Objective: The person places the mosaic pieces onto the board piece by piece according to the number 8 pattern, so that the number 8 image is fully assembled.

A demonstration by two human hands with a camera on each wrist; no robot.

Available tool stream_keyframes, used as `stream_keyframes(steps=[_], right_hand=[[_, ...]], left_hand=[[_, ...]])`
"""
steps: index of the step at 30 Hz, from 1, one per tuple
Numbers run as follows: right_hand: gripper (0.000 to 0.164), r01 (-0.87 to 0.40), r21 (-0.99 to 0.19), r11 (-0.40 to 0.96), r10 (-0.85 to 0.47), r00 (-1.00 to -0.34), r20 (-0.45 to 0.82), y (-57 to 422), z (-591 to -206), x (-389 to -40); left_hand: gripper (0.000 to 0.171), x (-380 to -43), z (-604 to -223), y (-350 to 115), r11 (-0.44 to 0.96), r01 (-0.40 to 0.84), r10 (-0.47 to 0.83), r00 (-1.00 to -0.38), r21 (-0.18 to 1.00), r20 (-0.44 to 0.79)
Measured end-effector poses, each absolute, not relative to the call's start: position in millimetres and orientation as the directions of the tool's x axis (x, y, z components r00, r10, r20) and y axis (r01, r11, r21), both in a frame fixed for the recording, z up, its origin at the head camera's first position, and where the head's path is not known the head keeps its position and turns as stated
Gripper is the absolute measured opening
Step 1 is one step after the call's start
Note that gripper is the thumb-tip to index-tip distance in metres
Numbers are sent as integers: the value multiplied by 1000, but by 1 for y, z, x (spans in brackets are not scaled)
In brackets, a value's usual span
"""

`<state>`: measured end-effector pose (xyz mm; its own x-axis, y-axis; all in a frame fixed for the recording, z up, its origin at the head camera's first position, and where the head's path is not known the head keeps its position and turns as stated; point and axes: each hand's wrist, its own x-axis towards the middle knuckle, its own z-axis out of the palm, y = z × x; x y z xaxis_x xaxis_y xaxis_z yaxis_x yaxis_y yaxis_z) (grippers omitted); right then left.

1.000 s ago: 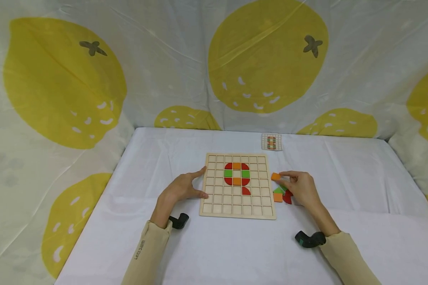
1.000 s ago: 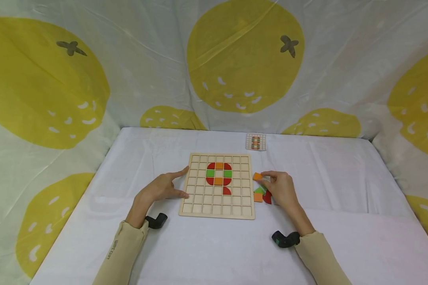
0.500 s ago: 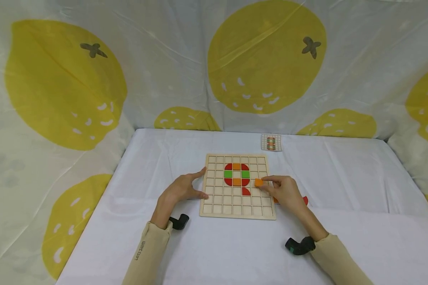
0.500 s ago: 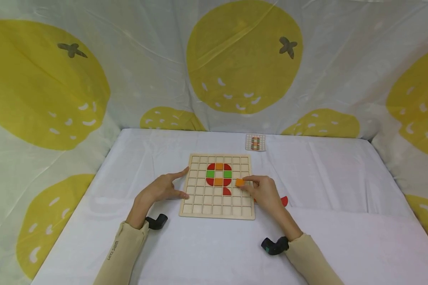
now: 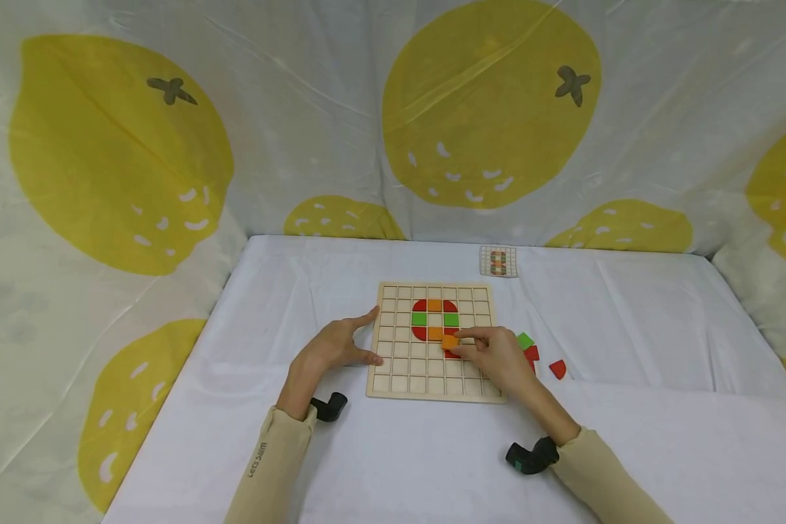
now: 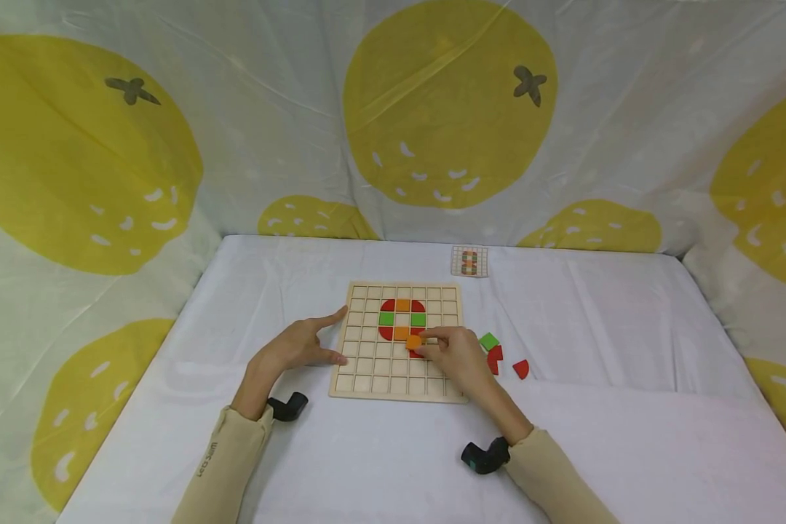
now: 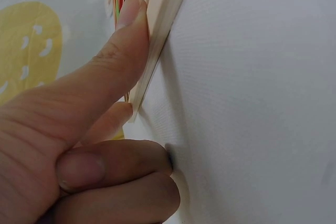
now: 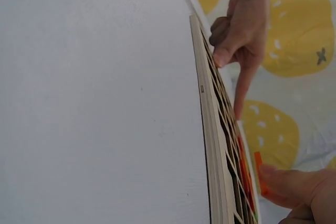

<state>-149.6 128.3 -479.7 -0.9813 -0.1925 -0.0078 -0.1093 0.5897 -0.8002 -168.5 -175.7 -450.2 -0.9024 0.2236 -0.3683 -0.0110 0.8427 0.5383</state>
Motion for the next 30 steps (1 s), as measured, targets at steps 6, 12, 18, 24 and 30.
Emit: stream_keyframes(steps=[6,12,18,24,30], right_hand=[[31,-105,-805,584,-215,-976,-29,121,-481,-147],[30,-154,-780,607,-230,-973,13,117,-484,-146],[33,-178,-769,614,-243,-969,30,111,-484,-143],[33,-202,-770,605,-238,-969,67,108,-486,-143],[35,-230,-764,603,-251,-964,92,108,-487,-144]], left_hand=[[105,-169,-452,-177,841,-4,228,-904,541,-361],[104,-169,-452,-177,841,10,236,-907,540,-350],[104,-170,-452,-177,844,7,231,-907,536,-353],[104,-169,-452,-177,845,2,231,-903,535,-362],[104,-170,-452,-177,843,-4,228,-903,538,-363]])
